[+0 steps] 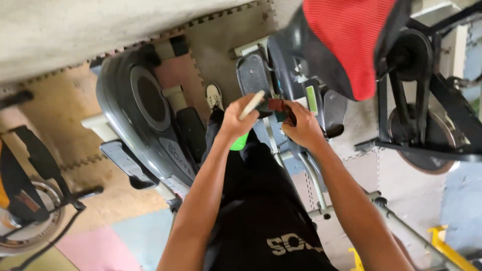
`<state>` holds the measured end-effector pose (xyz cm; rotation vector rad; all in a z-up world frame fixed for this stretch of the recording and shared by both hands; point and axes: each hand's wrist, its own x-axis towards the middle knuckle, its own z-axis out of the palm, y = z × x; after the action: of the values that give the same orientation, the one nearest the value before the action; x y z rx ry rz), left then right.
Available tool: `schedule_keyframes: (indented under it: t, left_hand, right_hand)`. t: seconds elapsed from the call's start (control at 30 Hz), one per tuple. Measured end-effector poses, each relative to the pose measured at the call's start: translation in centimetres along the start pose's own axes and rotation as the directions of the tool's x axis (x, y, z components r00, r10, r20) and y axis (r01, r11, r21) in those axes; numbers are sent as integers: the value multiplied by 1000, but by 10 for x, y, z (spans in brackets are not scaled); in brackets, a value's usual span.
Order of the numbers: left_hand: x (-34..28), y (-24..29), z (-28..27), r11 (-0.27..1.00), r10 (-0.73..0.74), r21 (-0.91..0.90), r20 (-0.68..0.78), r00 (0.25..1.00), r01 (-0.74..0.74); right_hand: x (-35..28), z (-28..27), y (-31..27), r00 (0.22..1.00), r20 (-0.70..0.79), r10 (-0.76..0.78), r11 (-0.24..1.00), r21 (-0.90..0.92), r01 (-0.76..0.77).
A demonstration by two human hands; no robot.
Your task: Cleaning various surfaces of gym cardio machines using a spray and cloth.
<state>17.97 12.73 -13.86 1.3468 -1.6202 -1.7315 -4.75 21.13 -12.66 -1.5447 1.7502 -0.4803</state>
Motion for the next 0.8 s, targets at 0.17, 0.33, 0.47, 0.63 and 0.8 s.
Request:
schedule_keyframes:
  t: [0.17,0.33,0.47,0.63,0.8]
  left_hand:
    - [13,-53,11,997,-5,-75,-15,1000,4]
    - [46,-131,39,988,150,53,-164,975,-143]
    - [87,-156,52,969,-106,199,-212,971,149]
    - [115,-201,60,978,-37,191,-214,976,79]
    - [132,-211,60,981,2,189,-164,986,29]
  right_hand:
    - [32,37,30,961,190,203,975,-126,-181]
    - [68,97,90,954,117,275,950,-183,-252]
    - [103,146,139,994,-91,68,934,-343,-95]
    - [144,192,208,991,-78,-111,798,-602,42]
    - [181,209,233,974,-227,23,640,-745,-189]
